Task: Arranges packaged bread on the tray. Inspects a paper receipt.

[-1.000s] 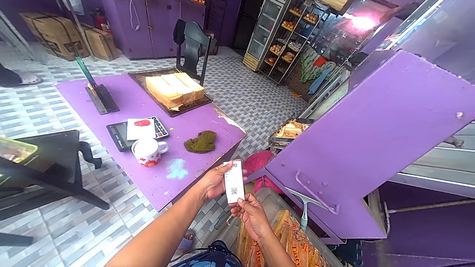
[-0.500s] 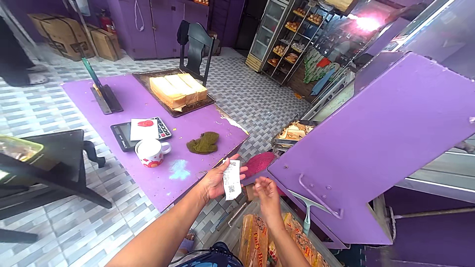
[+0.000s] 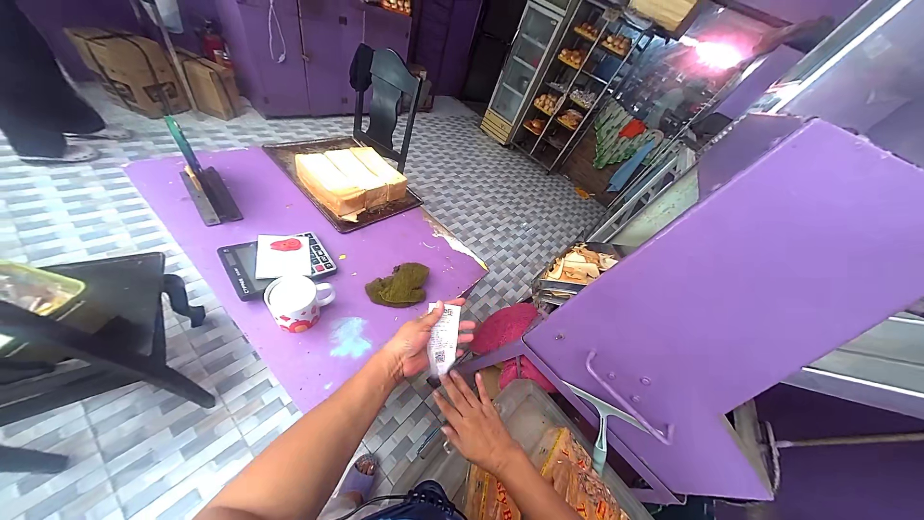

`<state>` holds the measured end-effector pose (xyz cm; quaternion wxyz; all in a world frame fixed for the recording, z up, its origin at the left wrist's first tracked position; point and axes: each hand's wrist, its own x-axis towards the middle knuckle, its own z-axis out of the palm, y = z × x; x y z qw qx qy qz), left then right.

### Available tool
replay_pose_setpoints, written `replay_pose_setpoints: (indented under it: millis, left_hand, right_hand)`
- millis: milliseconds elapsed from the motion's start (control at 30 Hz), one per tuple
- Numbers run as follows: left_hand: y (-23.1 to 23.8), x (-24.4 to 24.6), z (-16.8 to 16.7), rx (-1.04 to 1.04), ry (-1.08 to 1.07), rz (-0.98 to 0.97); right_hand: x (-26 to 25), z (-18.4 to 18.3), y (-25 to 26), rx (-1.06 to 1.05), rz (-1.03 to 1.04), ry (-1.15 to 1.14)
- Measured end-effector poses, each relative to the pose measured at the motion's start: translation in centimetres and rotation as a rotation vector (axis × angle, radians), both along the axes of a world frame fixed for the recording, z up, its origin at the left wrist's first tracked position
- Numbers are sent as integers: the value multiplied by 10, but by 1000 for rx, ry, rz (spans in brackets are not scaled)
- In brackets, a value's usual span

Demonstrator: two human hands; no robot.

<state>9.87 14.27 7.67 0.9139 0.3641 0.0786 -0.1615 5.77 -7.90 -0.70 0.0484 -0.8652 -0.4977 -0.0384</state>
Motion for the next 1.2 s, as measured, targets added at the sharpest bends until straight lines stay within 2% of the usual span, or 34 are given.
replay_pose_setpoints:
  millis: [33, 100, 167, 233, 267, 333, 400, 500, 633, 733, 967, 1067, 1200]
  left_hand:
    - [5, 2, -3, 25, 14, 17]
    - [11, 4, -5, 38, 27, 34]
    - [12, 5, -8, 0, 16, 39]
    - [10, 3, -9, -38, 1, 27]
    - [8, 1, -9, -57, 2, 26]
    - [4, -1, -7, -94, -13, 7]
    - [-1, -3, -3, -109, -45, -17]
    - [-5, -5, 3, -129, -69, -61]
    - [-4, -3, 3, -109, -59, -58]
    - [-1, -3, -6, -98, -46, -51]
    - [-6, -6, -6, -94, -26, -35]
    - [-6, -8, -6, -110, -22, -24]
    - [-8, -12, -8, -117, -33, -41]
  right_hand:
    - [2, 1, -8, -141, -77, 225]
    - [12, 12, -15, -247, -284, 433]
    - [20, 35, -13, 31, -527, 450]
    - [26, 54, -3, 480, -645, 329]
    - [28, 62, 3, 649, -624, 230]
    - [28, 77, 19, 779, -460, 73]
    - [21, 82, 35, 711, -294, -34]
    - [3, 62, 50, 441, -185, -85]
    - [-14, 32, 33, 238, -32, -48]
    - [-17, 23, 15, 195, -12, 47]
    - [-18, 31, 8, 257, -230, 336]
    - [-16, 32, 5, 468, -426, 573]
    - [-12, 59, 12, 826, -667, 1086]
